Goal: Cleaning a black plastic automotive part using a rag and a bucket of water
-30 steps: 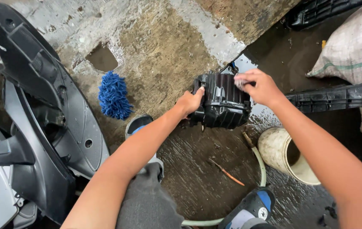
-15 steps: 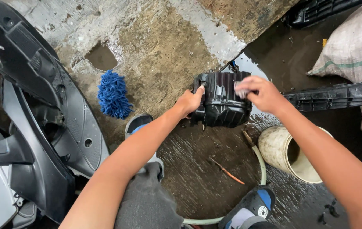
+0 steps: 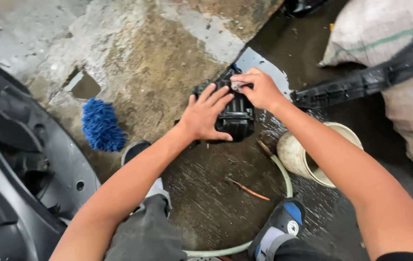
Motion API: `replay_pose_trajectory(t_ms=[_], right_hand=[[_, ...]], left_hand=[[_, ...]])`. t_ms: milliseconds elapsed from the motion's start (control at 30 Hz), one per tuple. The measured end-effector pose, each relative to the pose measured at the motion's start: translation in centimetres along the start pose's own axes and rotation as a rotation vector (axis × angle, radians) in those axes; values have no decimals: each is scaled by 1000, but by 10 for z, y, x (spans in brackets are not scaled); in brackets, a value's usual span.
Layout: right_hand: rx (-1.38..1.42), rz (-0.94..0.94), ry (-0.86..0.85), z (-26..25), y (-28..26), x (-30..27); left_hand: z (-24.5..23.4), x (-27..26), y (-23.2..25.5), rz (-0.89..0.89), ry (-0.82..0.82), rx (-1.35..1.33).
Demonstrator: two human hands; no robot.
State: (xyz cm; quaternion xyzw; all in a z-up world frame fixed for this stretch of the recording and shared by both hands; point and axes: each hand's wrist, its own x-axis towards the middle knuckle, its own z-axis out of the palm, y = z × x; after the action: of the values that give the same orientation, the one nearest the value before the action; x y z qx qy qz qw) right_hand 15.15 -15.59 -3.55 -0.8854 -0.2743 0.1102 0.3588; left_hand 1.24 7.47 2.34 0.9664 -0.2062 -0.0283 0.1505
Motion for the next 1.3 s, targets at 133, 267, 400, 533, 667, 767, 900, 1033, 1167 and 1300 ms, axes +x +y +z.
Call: replay_pose_trajectory(t_ms=[133, 267, 400, 533, 667, 767, 900, 1033, 1167, 1300], right_hand=[[21, -17, -104, -27, -21, -19], [-18, -85, -230, -48, -36, -43], [-176, -146, -246, -78, -45, -59], [-55, -110, -289, -140, -41, -98], [-24, 377, -646, -187, -42, -145], [-104, 686, -815, -158, 31, -186], [-379, 697, -675, -27, 273, -247], [-398, 554, -725, 22, 262, -240], [-485, 707, -625, 37, 313, -253], [-522, 596, -688, -62, 192, -248]], left_hand=[[2, 14, -2, -38, -135, 9], [7, 17, -3, -88, -212, -27], [5, 21, -6, -111, -263, -47], [10, 25, -14, -74, -285, -76], [26, 23, -26, 35, -125, -158], [19, 26, -28, 51, -135, -185], [-4, 31, -35, 90, -361, -175], [4, 34, -57, 55, -318, -427], [-10, 33, -59, 68, -319, -460], [11, 35, -70, 130, -280, -479]])
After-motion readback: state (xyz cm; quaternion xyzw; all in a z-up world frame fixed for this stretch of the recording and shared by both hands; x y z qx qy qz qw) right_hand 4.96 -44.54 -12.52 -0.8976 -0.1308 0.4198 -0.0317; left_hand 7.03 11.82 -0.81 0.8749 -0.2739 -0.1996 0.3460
